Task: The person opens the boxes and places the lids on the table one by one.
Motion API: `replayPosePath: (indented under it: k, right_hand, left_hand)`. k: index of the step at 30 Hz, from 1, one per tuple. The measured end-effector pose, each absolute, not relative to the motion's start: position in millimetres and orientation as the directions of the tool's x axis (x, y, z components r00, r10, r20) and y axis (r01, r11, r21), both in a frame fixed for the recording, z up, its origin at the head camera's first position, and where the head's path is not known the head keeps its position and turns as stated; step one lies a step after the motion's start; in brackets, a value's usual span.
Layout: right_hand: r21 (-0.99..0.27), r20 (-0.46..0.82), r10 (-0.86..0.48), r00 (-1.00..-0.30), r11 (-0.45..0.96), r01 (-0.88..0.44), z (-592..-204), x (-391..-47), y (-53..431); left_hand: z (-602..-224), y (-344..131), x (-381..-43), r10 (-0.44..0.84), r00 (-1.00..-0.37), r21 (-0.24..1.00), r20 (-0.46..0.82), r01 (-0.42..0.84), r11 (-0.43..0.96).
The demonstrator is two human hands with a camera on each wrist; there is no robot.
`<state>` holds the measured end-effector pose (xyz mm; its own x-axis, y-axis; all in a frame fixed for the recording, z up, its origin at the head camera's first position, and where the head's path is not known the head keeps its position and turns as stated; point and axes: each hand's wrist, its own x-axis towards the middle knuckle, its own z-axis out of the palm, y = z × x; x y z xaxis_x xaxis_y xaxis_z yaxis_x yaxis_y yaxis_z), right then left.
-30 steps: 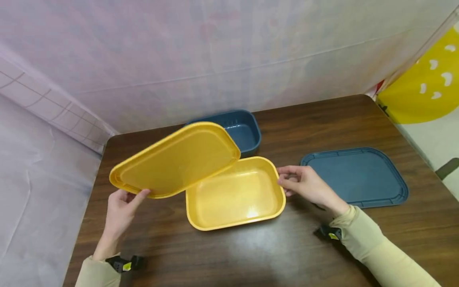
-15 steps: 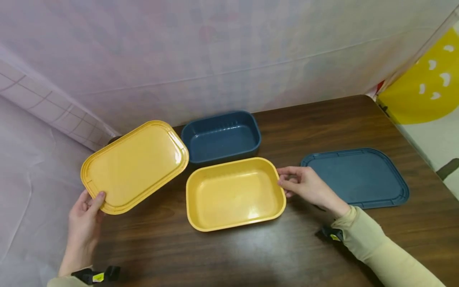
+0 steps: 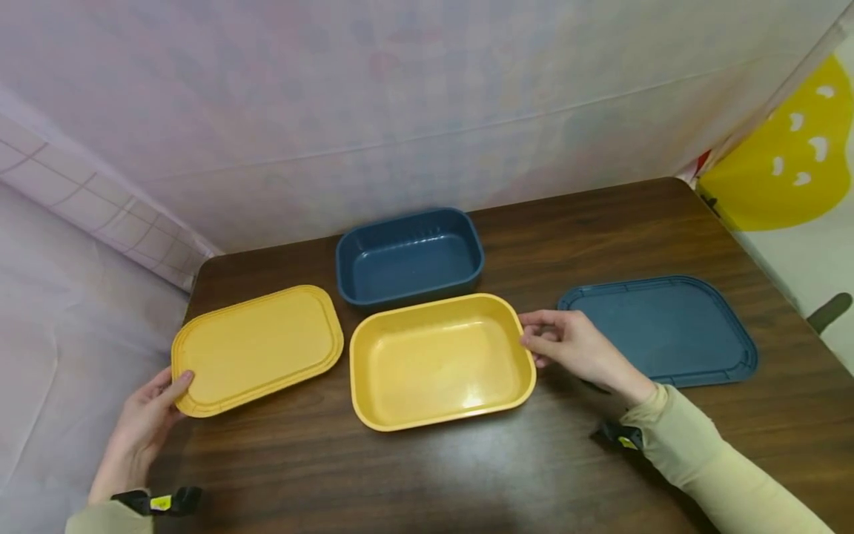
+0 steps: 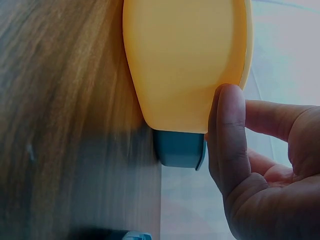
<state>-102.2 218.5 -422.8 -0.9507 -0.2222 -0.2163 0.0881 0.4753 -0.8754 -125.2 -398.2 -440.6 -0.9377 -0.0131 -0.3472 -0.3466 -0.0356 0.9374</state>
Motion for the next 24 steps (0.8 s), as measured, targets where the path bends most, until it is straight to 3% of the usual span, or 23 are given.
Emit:
replayPosePath:
  k: [4,8,12,17,24]
  right_hand:
    - [-0.873,-0.219,-0.221,-0.950,0.480,0.090,-422.8,-102.6,217.4]
    - [-0.866,-0.220,-0.223,-0.950,0.492,0.085,-422.6,-103.2,215.8]
    - [-0.862,-0.224,-0.219,-0.950,0.500,0.088,-422.6,-104.0,215.7]
    - [-0.864,-0.219,-0.219,-0.951,0.496,0.084,-422.2,-104.8,215.5]
    - [-0.845,-0.208,-0.217,-0.954,0.531,0.063,-420.6,-104.9,213.2]
  left_hand:
    - [-443.7,-406.3,-129.5,0.008,-0.893,0.873,-0.450,-0.439,0.212]
    - [-437.4,-407.7,-131.2,-0.018,-0.843,0.714,-0.537,-0.466,0.523]
    - [-432.0,-400.2,-129.0,-0.087,-0.878,0.577,-0.471,-0.381,0.722]
    - [-432.3,-391.6,-124.1,-0.167,-0.943,0.433,-0.289,-0.284,0.856]
    - [-436.6,-387.0,-114.6,-0.201,-0.943,0.359,-0.265,-0.290,0.887]
